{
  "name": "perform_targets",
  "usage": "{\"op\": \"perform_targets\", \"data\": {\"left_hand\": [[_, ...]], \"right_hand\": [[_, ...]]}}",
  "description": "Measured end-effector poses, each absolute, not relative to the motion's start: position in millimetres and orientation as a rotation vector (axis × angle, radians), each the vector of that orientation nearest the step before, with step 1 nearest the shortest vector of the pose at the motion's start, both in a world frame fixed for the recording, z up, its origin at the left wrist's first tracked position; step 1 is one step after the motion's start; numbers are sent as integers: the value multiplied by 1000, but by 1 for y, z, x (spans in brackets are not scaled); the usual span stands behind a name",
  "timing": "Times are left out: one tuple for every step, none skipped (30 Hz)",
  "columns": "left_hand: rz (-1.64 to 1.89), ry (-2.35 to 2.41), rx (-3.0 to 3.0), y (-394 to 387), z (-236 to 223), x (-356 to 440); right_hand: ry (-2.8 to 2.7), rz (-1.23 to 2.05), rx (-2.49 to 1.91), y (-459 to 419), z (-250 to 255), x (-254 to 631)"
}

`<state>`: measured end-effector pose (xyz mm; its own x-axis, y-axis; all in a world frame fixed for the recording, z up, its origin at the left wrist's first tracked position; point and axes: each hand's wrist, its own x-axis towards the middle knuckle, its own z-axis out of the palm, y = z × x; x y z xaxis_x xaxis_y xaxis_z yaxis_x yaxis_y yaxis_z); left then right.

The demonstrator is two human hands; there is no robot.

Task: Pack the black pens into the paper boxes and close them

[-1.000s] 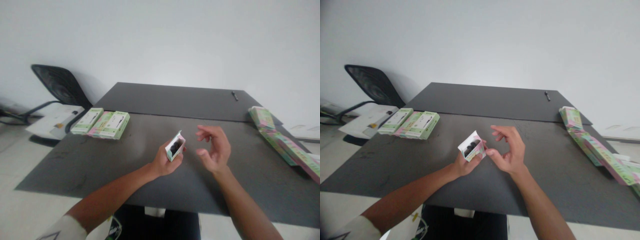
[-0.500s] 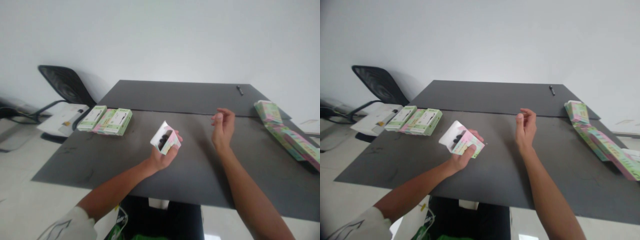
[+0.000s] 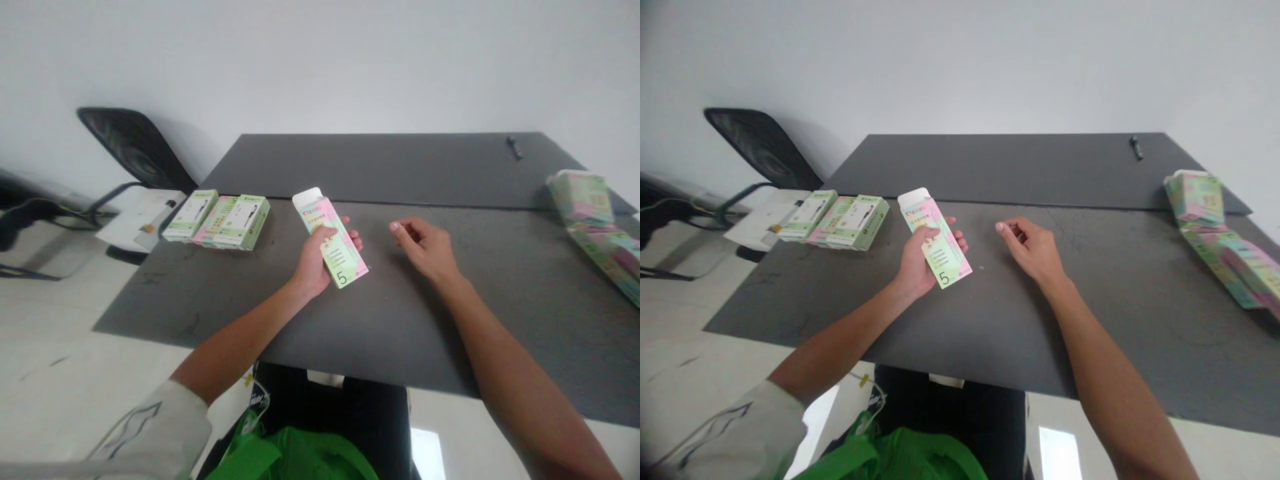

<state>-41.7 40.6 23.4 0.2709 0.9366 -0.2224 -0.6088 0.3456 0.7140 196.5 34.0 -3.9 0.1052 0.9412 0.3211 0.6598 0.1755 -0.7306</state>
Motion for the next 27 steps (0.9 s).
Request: {"op": "perform_targets", "data": {"left_hand": [[1104,681,553,41,24,-42],[1090,666,547,42,25,-43],[1076,653,541,43,26,-44],[1064,644,534,44,26,-45],[1055,639,526,45,27,-45],[1048,634,522,46,27,-46],[1041,631,521,47,27,-47],[1033,628,524,48,26,-48],[1025,624,530,48,26,-49],[1014,619,539,48,25,-49],[1001,612,552,48,24,-50],[989,606,567,48,23,-50],[975,602,582,48,22,-51],[958,598,594,47,21,-51],[939,597,604,47,19,-50],[921,598,612,46,17,-50],[904,601,617,45,16,-49],[887,606,618,44,14,-48],[874,613,618,43,13,-48],[864,621,616,42,12,-47],[853,631,613,41,10,-46],[843,641,609,40,9,-45],[834,651,605,39,7,-45],[820,657,598,38,6,-44],[813,661,595,37,3,-44],[808,667,591,37,1,-44],[799,671,582,37,-1,-43]], "right_hand": [[-1664,444,-1567,34,-4,196],[-1695,450,-1579,34,-4,197],[-1716,447,-1595,34,-4,198],[-1727,438,-1615,35,-5,200],[-1735,426,-1635,37,-7,203],[-1736,410,-1657,39,-9,207],[-1733,395,-1678,41,-12,211],[-1727,383,-1700,43,-15,216],[-1719,374,-1723,46,-18,222],[-1710,369,-1744,48,-22,227],[-1701,365,-1763,51,-26,233],[-1691,358,-1781,53,-30,239],[-1679,345,-1797,55,-34,244],[-1663,322,-1812,58,-38,250],[-1640,291,-1827,60,-41,254],[-1609,250,-1845,62,-44,259],[-1572,199,-1862,65,-47,263],[-1534,142,-1874,67,-49,267],[-1497,78,-1882,71,-51,271],[-1469,12,-1884,74,-51,275],[-1451,-53,-1884,79,-52,280],[-1442,-115,-1884,84,-51,285],[-1439,-174,-1888,89,-51,291],[-1438,-230,-1898,95,-50,297],[-1435,-283,-1914,102,-50,305],[-1429,-333,-1936,109,-50,312],[-1416,-378,-1962,117,-49,321]]}}
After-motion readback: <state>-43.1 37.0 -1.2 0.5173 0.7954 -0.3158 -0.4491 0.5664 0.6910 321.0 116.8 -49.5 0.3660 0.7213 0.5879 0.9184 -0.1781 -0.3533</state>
